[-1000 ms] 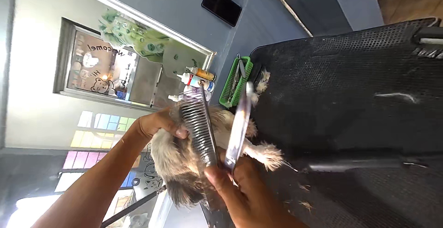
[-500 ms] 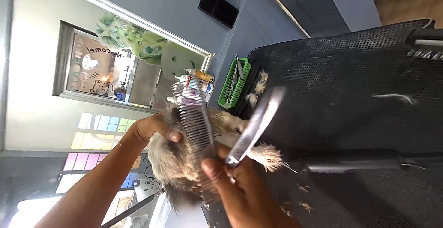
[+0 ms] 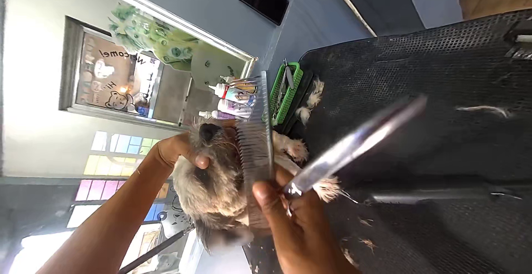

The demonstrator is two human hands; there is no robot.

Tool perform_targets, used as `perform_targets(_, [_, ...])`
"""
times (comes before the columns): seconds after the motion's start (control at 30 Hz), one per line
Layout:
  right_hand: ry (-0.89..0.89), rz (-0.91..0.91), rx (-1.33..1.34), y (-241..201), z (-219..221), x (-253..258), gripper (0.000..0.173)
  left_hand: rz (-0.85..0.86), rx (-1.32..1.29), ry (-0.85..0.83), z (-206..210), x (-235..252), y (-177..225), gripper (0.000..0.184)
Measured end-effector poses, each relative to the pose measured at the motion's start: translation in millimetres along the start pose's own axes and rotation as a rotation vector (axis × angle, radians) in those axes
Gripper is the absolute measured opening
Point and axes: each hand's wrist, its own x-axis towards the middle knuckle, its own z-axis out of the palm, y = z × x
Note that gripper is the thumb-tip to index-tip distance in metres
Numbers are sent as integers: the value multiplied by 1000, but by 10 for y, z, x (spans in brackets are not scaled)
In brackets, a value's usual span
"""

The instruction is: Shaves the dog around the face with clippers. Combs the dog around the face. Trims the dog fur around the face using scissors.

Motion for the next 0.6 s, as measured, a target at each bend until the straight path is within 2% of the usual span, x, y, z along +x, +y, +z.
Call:
perform_targets(0.07, [95, 109, -139, 48, 2, 35, 23, 56, -55, -102, -142, -7, -130, 38])
perform_targets(0.13, [77, 165, -217, 69, 11, 56, 21, 109, -68, -183, -236, 15, -213, 44])
perform_targets(0.17, [45, 157, -228, 61, 25, 53, 21, 84, -59, -175, -161, 32, -136, 44])
perform_targets(0.23, [-56, 113, -157, 10, 37, 28, 24, -16, -5, -16, 74, 53, 57, 36])
perform_targets(0.3, [-143, 32, 21, -9, 10, 4, 27, -33, 1, 10, 31, 28, 28, 42])
perform_targets(0.37, [-79, -36, 55, 13, 13, -8, 28, -28, 10, 12, 2, 9, 5, 45])
perform_targets(0.47, [167, 15, -85, 55, 31, -20, 25, -27, 63, 47, -15, -10, -28, 49])
perform_targets(0.53, [208, -21, -151, 57, 38, -50, 26, 17, 26, 10, -187, -55, -194, 50])
perform_targets(0.6, [165, -135, -158, 22, 52, -109, 29, 52, -46, -41, -290, -79, -292, 50])
